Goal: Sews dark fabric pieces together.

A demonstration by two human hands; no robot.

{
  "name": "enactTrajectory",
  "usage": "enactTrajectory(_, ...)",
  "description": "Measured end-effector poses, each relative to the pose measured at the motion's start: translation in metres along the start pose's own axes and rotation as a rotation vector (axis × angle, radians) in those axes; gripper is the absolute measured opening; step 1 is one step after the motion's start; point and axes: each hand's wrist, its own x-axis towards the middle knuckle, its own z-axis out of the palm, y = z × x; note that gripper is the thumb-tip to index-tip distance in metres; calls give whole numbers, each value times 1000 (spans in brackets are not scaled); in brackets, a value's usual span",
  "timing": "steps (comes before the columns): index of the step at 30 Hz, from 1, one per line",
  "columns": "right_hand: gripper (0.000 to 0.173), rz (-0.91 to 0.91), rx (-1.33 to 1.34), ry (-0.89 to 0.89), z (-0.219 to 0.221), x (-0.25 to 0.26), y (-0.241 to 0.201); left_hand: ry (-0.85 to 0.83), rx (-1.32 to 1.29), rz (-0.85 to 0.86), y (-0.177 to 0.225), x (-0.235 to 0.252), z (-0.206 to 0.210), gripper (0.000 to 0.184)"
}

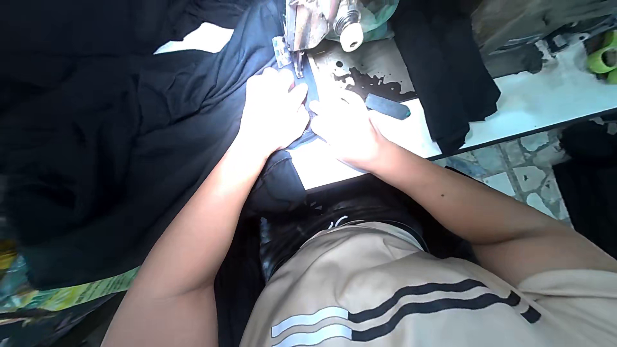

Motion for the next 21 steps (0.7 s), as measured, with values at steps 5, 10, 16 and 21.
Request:
enactTrajectory(5, 27, 37, 24, -18, 2, 6, 4, 18, 33, 10, 0, 3, 1, 37)
enactTrajectory(10, 28, 13, 29, 15, 7, 4, 8, 46, -105, -37, 35, -26, 0, 35)
enactTrajectory(16, 28, 4, -12, 8, 8, 3, 11, 81, -76, -9, 33, -35, 7, 39)
enactTrajectory(21, 32, 87, -21, -68, 7, 14, 12, -17, -57, -92, 30, -25, 5, 42)
